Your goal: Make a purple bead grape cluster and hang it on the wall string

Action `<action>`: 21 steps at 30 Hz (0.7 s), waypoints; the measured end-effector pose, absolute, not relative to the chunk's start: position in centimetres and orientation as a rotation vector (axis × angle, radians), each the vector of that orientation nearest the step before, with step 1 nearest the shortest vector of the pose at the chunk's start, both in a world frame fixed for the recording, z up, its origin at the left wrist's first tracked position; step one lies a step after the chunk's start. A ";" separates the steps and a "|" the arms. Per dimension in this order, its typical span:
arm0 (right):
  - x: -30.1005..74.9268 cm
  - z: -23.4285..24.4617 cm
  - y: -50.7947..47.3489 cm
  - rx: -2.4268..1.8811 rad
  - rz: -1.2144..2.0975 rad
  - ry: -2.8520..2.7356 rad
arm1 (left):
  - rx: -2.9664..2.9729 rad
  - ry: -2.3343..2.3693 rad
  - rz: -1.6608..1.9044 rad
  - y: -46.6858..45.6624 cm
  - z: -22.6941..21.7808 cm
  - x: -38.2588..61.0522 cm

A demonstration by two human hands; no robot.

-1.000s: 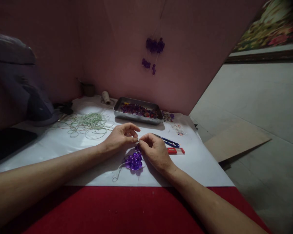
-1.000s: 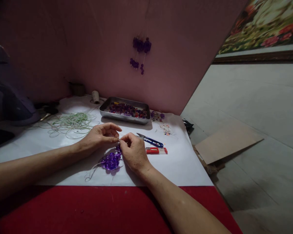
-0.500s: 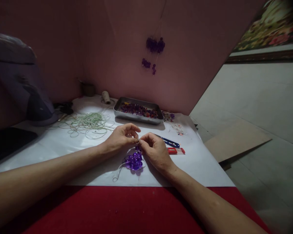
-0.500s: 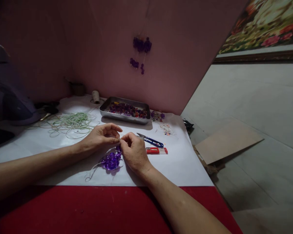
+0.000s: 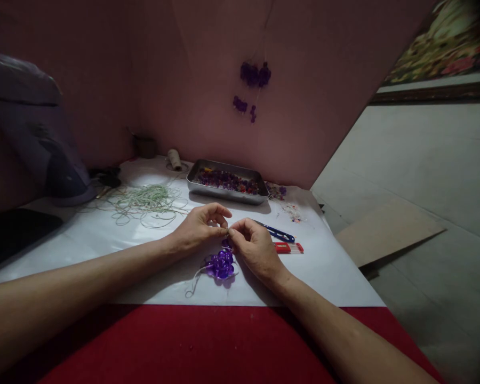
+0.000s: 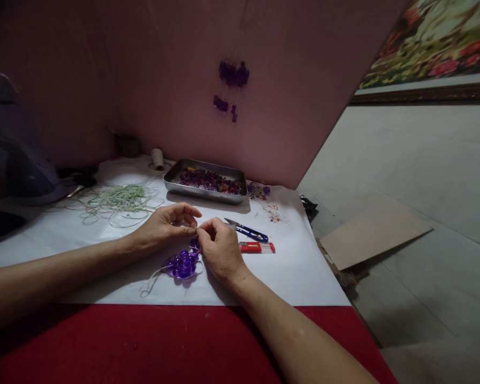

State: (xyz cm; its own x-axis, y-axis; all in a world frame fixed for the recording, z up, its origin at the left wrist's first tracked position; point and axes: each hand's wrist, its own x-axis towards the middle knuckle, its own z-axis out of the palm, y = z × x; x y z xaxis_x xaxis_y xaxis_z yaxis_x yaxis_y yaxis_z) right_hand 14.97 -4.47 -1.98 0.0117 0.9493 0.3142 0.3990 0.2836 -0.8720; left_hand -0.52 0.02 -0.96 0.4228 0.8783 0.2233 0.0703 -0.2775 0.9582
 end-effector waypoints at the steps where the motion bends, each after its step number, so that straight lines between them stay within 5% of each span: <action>1: 15.0 -2.0 -4.5 -1.284 0.699 -1.568 | 1.666 0.841 0.999 0.0 -0.9 -0.5; 21: 15.0 -1.9 -4.6 -1.333 0.627 -1.614 | 1.717 0.960 1.019 -0.1 -0.8 -0.2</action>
State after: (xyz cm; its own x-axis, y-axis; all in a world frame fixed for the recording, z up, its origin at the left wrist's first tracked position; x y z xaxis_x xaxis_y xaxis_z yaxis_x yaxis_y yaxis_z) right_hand 14.96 -4.64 -1.94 0.0105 0.9447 0.3276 0.4761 0.2834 -0.8325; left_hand -0.18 -0.15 -0.83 0.3604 0.9054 0.2244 0.1704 -0.3004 0.9385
